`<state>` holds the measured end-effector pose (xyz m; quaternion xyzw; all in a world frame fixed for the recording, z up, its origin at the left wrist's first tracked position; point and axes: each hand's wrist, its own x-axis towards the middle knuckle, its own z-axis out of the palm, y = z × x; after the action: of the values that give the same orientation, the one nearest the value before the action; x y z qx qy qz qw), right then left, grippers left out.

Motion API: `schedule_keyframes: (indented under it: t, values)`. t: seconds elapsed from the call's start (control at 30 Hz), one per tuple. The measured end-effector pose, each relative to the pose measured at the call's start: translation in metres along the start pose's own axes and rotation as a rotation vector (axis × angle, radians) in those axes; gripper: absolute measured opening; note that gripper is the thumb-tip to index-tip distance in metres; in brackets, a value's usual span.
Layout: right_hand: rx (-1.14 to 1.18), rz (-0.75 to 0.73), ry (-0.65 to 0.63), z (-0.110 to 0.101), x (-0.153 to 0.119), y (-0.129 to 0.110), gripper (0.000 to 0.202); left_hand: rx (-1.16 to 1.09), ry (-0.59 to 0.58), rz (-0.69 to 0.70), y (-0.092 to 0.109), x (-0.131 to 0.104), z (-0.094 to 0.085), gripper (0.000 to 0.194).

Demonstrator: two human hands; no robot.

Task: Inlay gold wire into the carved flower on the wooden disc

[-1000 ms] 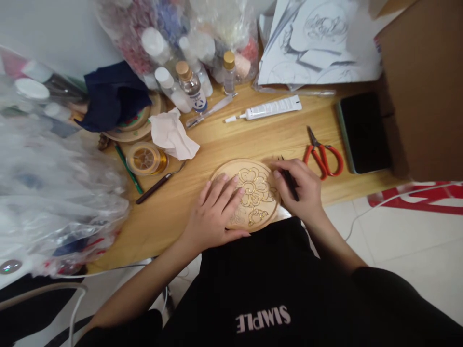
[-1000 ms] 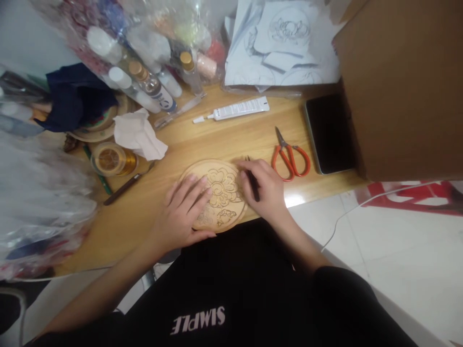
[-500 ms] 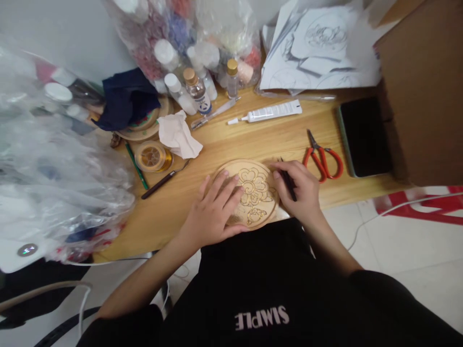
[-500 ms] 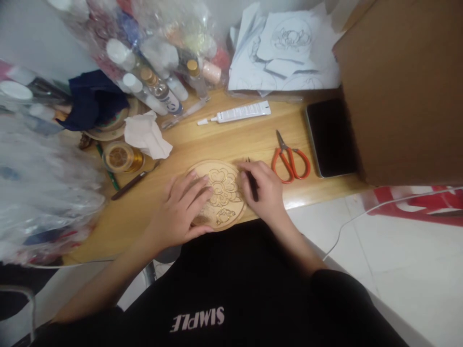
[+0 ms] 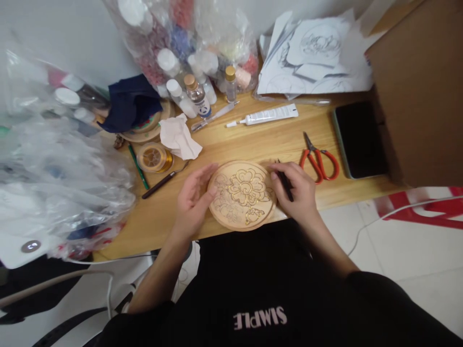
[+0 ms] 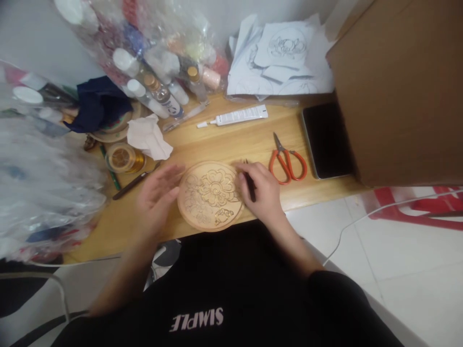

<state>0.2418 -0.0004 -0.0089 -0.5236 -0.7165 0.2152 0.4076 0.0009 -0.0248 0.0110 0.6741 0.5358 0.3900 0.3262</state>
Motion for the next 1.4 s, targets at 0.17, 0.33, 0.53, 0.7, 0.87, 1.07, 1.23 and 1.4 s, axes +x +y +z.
schedule_keyframes:
  t: [0.17, 0.33, 0.53, 0.7, 0.87, 1.07, 1.23, 1.4]
  values:
    - [0.009, -0.005, 0.000, 0.000, 0.000, 0.001, 0.021, 0.247, -0.057, 0.059, 0.004, -0.001, -0.003, 0.036]
    - [0.007, 0.000, -0.012, -0.001, 0.000, 0.000, 0.020, 0.699, -0.206, 0.244, 0.003, -0.003, 0.004, 0.046]
    - [0.007, 0.002, -0.020, -0.001, 0.000, 0.000, 0.020, 0.747, -0.260, 0.238, 0.002, -0.003, 0.006, 0.049]
    - [0.003, -0.004, -0.017, -0.001, 0.000, 0.001, 0.020, 0.770, -0.292, 0.261, 0.004, -0.004, 0.006, 0.056]
    - [0.000, -0.006, -0.008, 0.000, 0.000, 0.001, 0.020, 0.811, -0.311, 0.294, 0.007, -0.004, 0.008, 0.061]
    - [0.001, -0.016, -0.006, 0.000, 0.000, 0.002, 0.018, 0.843, -0.283, 0.300, 0.012, -0.004, 0.009, 0.054]
    - [0.001, -0.017, -0.003, 0.001, -0.001, 0.003, 0.017, 0.636, -0.220, 0.167, 0.018, 0.005, 0.010, 0.032]
    - [0.012, -0.033, 0.020, 0.002, -0.002, 0.005, 0.016, -0.203, 0.008, -0.216, 0.036, 0.015, 0.005, 0.020]
